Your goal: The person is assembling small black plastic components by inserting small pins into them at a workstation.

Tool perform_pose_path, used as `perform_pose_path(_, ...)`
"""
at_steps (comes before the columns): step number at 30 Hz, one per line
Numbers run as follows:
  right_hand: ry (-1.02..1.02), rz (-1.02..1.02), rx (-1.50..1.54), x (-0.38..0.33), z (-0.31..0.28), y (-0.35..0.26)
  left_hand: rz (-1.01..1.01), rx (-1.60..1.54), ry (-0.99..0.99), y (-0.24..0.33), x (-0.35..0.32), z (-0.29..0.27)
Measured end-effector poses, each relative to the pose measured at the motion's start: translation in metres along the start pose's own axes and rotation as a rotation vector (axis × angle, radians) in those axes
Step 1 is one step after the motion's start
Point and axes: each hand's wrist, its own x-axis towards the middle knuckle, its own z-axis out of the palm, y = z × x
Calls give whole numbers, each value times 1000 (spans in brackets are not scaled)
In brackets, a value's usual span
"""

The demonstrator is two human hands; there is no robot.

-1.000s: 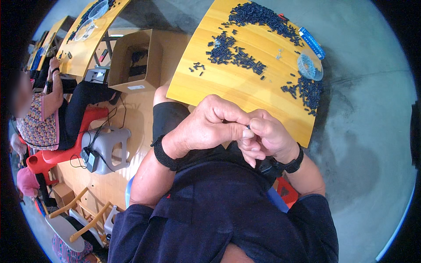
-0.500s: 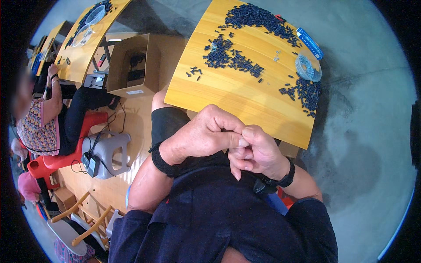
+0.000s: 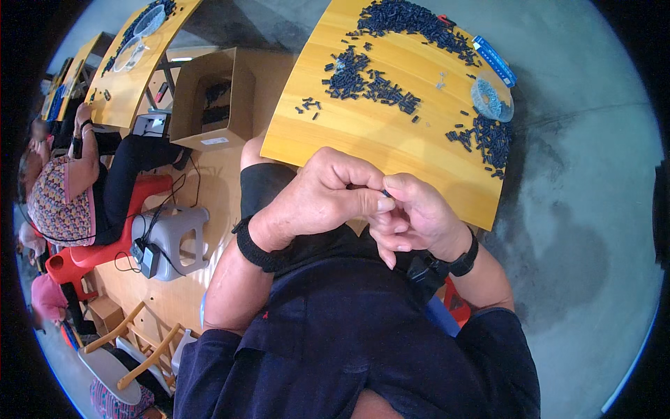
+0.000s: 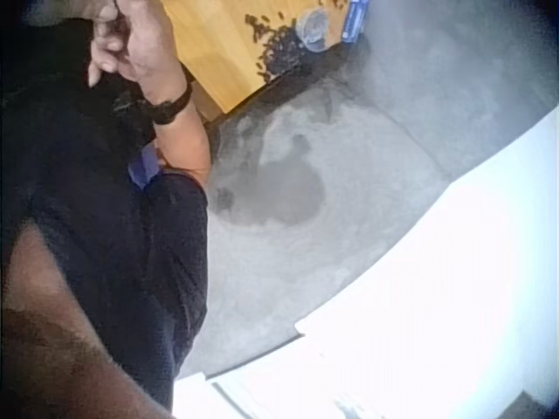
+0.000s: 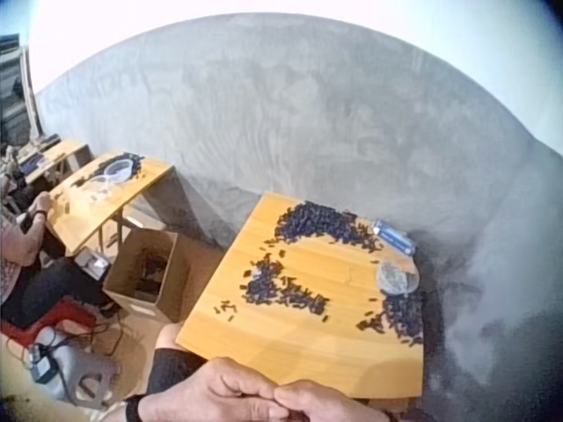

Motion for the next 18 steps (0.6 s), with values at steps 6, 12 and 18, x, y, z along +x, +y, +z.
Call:
perform_pose_path(6,34,-24,-6,0,3,3,-37,-15,-34,1,2,-2)
perform_pose_path(12,90,-67,154,6,6,19,-121,-11,-49,0,5,-6)
perform_pose_path(18,166,-39,63,7,0,5,-55,-67,55,-6,9,-5)
